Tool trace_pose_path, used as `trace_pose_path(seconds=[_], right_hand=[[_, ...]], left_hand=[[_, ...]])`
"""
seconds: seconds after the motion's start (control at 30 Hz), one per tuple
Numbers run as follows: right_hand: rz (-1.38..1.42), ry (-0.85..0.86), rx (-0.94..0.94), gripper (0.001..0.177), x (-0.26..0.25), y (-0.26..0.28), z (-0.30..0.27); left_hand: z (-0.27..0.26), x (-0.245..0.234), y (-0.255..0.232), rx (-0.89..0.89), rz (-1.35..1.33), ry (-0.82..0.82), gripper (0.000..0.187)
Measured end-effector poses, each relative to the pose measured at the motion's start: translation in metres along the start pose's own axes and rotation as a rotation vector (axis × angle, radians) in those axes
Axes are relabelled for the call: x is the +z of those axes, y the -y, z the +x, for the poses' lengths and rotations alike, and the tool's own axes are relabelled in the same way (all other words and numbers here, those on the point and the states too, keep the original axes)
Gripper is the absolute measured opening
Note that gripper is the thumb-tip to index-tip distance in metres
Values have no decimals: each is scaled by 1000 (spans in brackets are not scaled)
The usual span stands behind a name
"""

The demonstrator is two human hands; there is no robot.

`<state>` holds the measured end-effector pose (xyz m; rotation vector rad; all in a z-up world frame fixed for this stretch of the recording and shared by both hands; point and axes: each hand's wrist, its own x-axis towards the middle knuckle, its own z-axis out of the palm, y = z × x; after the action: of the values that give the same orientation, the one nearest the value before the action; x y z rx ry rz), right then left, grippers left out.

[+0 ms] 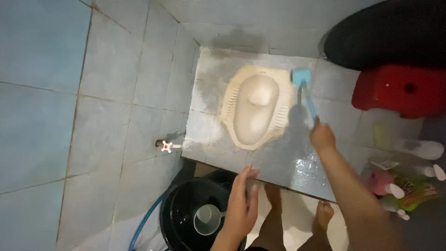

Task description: The person scrubs a squat toilet and the surrounding tiled floor using a blue toilet brush and water from a black bucket. They repeatedly dip the brush into the bucket and scrub the toilet bowl and floor area.

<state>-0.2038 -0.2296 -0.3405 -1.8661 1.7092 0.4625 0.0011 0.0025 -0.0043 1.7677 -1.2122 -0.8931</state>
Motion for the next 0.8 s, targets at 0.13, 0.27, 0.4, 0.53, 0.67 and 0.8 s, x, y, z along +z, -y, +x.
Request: trace_pose_path(seconds=[0.13, 0.27, 0.4, 0.53, 0.67, 0.8], right_hand=[[210, -26, -8, 64, -34, 25, 35], [317, 165, 163, 73, -8, 19, -52], [187, 409, 164, 59, 65, -15, -186], [-213, 282, -28, 79, 190, -96, -231], [-18, 415, 77, 87, 6, 24, -187], [188, 255, 109, 59, -13, 66, -73]], left_hand=[[-1, -10, -8, -94, -53, 49, 48], [-5, -14, 1, -102, -44, 15, 49], [-3, -11, 10, -16, -51, -18, 46], [-4, -12, 10, -170, -58, 63, 51], [-9, -16, 11, -157, -52, 57, 51], [-15, -21, 15, -13, 4, -33, 47]])
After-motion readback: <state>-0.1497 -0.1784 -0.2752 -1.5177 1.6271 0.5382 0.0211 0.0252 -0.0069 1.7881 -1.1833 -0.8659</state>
